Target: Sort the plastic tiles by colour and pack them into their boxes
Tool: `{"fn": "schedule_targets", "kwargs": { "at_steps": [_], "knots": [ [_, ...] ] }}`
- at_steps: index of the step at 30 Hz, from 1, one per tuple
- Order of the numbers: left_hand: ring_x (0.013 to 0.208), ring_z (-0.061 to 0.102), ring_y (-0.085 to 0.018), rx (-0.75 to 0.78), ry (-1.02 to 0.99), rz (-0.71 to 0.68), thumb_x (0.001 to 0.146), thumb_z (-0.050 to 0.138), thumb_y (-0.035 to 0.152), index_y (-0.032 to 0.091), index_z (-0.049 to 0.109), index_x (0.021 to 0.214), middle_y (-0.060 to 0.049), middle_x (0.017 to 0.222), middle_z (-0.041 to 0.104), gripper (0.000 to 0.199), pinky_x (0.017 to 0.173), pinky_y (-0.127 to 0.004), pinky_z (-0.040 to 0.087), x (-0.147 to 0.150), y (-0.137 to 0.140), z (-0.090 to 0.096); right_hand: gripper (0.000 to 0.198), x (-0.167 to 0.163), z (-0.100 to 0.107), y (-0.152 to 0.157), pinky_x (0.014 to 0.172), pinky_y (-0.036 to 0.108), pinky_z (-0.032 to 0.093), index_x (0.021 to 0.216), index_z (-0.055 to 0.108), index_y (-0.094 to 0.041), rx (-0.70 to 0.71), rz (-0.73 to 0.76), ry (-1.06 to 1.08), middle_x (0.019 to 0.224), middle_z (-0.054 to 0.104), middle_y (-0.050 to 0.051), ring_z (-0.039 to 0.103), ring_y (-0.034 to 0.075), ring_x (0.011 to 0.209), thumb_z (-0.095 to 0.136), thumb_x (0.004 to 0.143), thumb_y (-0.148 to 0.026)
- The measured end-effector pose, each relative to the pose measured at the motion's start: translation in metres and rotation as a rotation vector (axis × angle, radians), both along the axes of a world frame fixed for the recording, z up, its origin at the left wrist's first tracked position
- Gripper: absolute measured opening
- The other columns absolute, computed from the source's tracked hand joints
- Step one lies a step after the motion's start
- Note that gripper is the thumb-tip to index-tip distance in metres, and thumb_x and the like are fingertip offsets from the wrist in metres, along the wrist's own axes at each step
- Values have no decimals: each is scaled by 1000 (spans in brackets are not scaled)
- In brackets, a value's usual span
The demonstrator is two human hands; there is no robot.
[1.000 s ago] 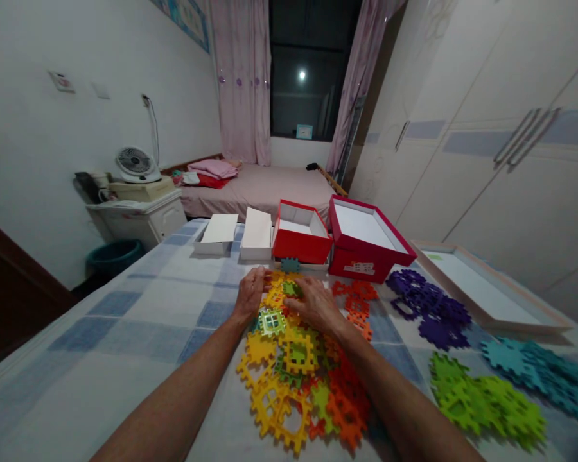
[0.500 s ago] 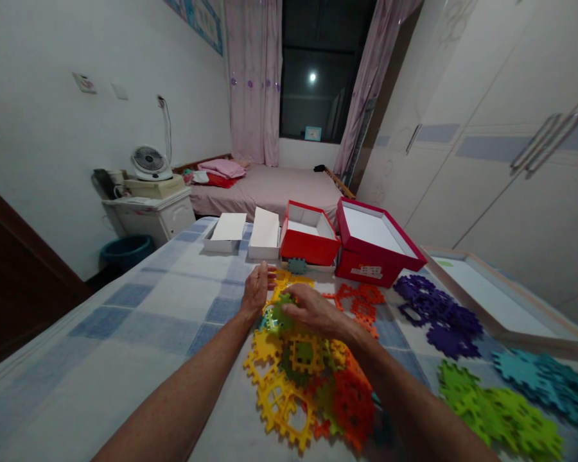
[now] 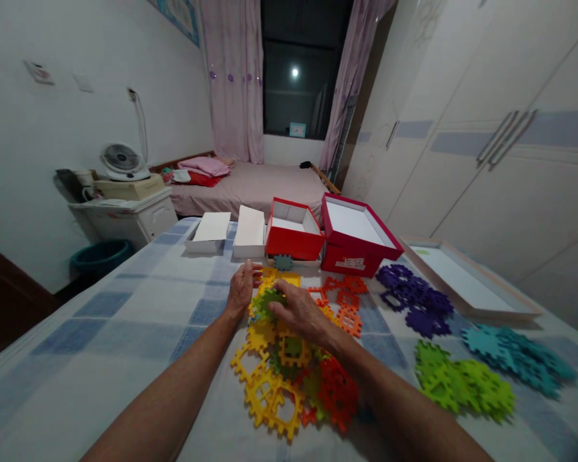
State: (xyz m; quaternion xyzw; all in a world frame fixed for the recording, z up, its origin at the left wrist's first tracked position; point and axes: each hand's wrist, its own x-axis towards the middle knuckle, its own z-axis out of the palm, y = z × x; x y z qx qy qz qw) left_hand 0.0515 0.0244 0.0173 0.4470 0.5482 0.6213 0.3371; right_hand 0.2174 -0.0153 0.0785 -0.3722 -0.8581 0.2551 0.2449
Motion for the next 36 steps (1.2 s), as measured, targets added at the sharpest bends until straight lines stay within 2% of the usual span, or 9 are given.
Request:
{"fn": "schedule_targets", "kwargs": {
  "at_steps": [3, 6, 11, 16, 20, 25, 29, 33, 36],
  "knots": [
    [75, 67, -22, -22, 24, 0, 69, 37, 81, 12, 65, 84, -12, 80, 70, 77, 65, -33, 53, -1, 0, -1, 26, 12, 10, -9, 71, 25, 40, 110, 47, -19, -67, -105, 168, 89, 59, 1, 55, 14, 79, 47, 85, -23],
    [71, 66, -20, -36, 26, 5, 68, 38, 81, 13, 65, 83, -11, 81, 70, 75, 63, -32, 53, -3, 3, -3, 39, 42, 25, -26, 74, 25, 42, 122, 43, -19, -49, -206, 239, 98, 60, 2, 56, 14, 83, 47, 83, -21],
    [72, 65, -20, -56, 37, 2, 70, 38, 79, 14, 65, 82, -10, 81, 69, 71, 65, -32, 54, -4, 3, -4, 28, 137, 33, -73, 74, 28, 44, 110, 57, -21, -11, -505, 140, 96, 64, 3, 58, 16, 81, 43, 85, -26],
    [73, 65, -19, -68, 61, -10, 74, 38, 74, 14, 64, 84, -10, 84, 69, 67, 68, -32, 54, -3, 0, -2, 29, 235, 3, -113, 77, 32, 47, 101, 62, -23, 172, -867, 16, 99, 65, 5, 61, 20, 89, 42, 85, -37],
    [71, 65, -20, -78, 57, 2, 72, 39, 75, 14, 64, 82, -9, 80, 69, 67, 67, -33, 54, -2, 0, -1, 26, 272, -36, -128, 83, 36, 48, 101, 61, -23, 333, -880, -84, 100, 64, 5, 60, 21, 95, 46, 84, -37],
    [75, 65, -23, -54, 57, 10, 68, 42, 78, 15, 64, 78, -12, 81, 68, 67, 68, -35, 54, 0, -1, 2, 34, 279, -62, -127, 93, 47, 42, 112, 55, -19, 583, -794, -223, 107, 59, 11, 53, 27, 104, 51, 84, -37],
    [77, 64, -22, -41, 64, 8, 70, 40, 78, 15, 64, 80, -12, 84, 68, 68, 67, -33, 53, 0, 0, 1, 31, 263, -44, -120, 96, 52, 37, 110, 56, -21, 661, -740, -212, 110, 57, 11, 51, 29, 108, 50, 85, -38],
    [77, 64, -21, -33, 67, 11, 72, 40, 76, 16, 64, 79, -11, 83, 68, 65, 65, -31, 52, 1, 0, 0, 26, 208, -10, -108, 93, 44, 43, 110, 56, -26, 567, -606, -96, 110, 58, 9, 54, 26, 106, 49, 87, -34],
    [75, 64, -21, -27, 67, 6, 73, 40, 75, 16, 64, 79, -11, 83, 68, 64, 64, -31, 51, 2, -1, 1, 29, 149, 5, -94, 92, 41, 44, 115, 55, -27, 404, -327, -108, 116, 56, 9, 52, 24, 111, 50, 87, -33]
  ]
}}
